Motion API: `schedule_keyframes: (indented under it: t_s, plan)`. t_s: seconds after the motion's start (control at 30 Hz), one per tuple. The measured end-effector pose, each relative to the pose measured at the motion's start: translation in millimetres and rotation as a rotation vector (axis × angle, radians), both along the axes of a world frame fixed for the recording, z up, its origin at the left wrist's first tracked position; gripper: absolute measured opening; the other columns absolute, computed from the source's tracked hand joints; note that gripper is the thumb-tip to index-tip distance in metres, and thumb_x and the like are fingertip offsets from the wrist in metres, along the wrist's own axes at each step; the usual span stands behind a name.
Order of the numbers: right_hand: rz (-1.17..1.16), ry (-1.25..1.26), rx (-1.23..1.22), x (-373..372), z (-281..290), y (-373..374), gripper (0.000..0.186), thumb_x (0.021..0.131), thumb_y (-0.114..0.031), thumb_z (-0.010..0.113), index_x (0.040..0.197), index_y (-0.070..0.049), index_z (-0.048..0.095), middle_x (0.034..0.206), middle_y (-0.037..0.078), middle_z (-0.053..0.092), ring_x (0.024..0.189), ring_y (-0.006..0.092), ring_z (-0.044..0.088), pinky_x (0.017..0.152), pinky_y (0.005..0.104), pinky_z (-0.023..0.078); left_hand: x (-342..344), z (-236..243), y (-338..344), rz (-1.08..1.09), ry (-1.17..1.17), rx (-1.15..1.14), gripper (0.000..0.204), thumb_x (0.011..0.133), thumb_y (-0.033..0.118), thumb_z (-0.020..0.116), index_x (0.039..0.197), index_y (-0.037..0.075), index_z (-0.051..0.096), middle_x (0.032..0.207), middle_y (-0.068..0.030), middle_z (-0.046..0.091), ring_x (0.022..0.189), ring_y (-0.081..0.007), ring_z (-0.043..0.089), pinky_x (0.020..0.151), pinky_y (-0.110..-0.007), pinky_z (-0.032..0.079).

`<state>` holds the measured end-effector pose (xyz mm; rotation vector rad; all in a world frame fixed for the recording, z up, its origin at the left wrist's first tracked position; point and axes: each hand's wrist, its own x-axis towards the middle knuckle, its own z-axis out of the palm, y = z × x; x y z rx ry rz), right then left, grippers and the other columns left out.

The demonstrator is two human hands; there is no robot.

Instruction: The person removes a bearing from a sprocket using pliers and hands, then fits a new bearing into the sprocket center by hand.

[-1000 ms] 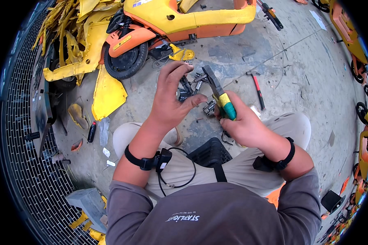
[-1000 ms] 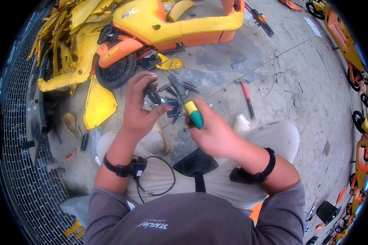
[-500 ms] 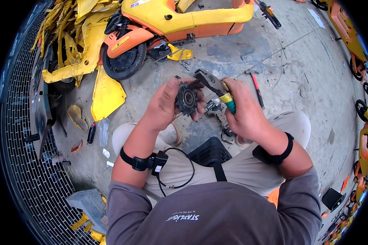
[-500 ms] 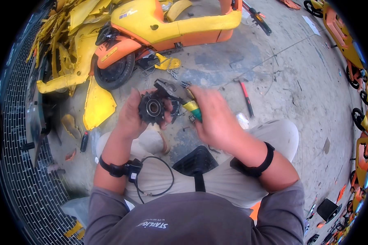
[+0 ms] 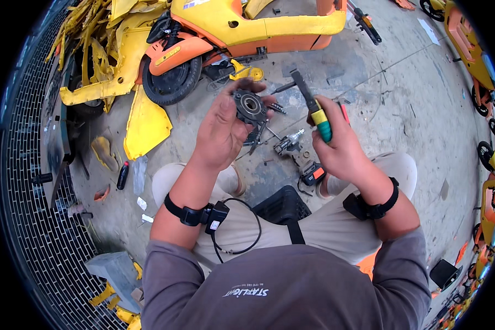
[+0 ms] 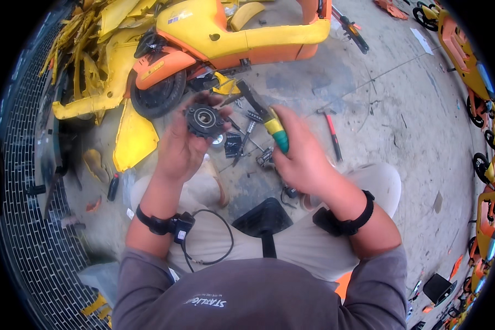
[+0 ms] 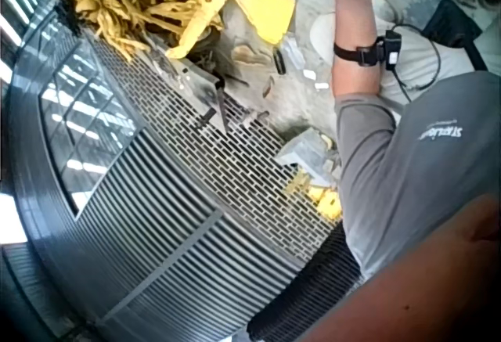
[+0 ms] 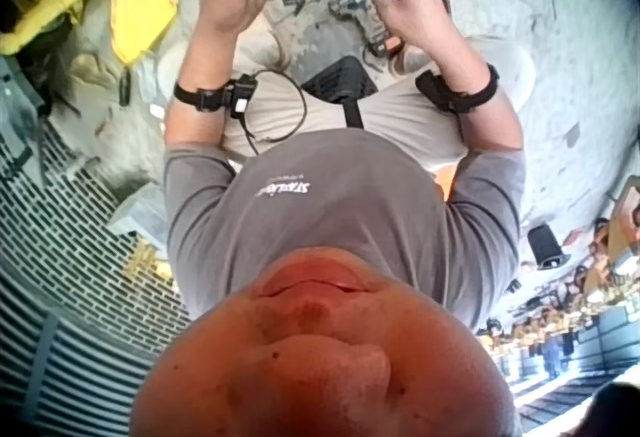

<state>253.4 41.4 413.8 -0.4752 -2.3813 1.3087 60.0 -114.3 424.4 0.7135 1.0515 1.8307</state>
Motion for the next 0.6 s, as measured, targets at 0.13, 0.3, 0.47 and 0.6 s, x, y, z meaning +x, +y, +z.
schedule_keyframes:
  t_s: [0.13, 0.3, 0.47, 0.6]
  plan:
    - [0.035, -0.075, -0.089, 1.8, 3.2, -12.6, 0.063, 0.083, 0.007, 0.052, 0.143, -0.004, 0.038, 0.118, 0.019, 0.056, 0.111, 0.0344, 0.056, 0.099, 0.0394, 0.044, -1.1, -1.5, 0.1, 0.189, 0.419, 0.128, 0.072, 0.098, 0.049, 0.059, 0.148, 0.003, 0.035, 0.146, -0.018, 0.044, 0.135, -0.0329, 0.049, 0.108, -0.044, 0.046]
    - [0.011, -0.106, -0.204, 0.1, 7.8, -17.9, 0.064, 0.079, 0.005, 0.055, 0.14, -0.001, 0.039, 0.124, 0.028, 0.054, 0.12, 0.0481, 0.05, 0.102, 0.0487, 0.042, 2.9, -2.1, 2.0, 0.202, 0.615, 0.142, 0.08, 0.091, 0.047, 0.07, 0.148, 0.005, 0.034, 0.147, -0.0174, 0.041, 0.139, -0.0341, 0.045, 0.11, -0.046, 0.044]
    - [0.003, -0.099, -0.209, 0.5, 9.2, -18.9, 0.065, 0.078, 0.005, 0.055, 0.141, -0.001, 0.038, 0.124, 0.029, 0.054, 0.121, 0.0475, 0.05, 0.102, 0.0492, 0.042, 2.2, -6.3, 3.0, 0.171, 0.681, 0.162, 0.078, 0.088, 0.042, 0.076, 0.147, 0.007, 0.038, 0.148, -0.017, 0.039, 0.139, -0.0334, 0.044, 0.111, -0.046, 0.043]
    - [-0.014, -0.112, -0.176, 0.7, 12.9, -18.6, 0.065, 0.078, 0.006, 0.054, 0.141, 0.0, 0.038, 0.124, 0.029, 0.054, 0.12, 0.0477, 0.05, 0.102, 0.0495, 0.042, 0.7, -9.2, 5.0, 0.172, 0.774, 0.192, 0.074, 0.088, 0.04, 0.076, 0.146, 0.009, 0.04, 0.147, -0.017, 0.04, 0.138, -0.0325, 0.045, 0.111, -0.045, 0.042]
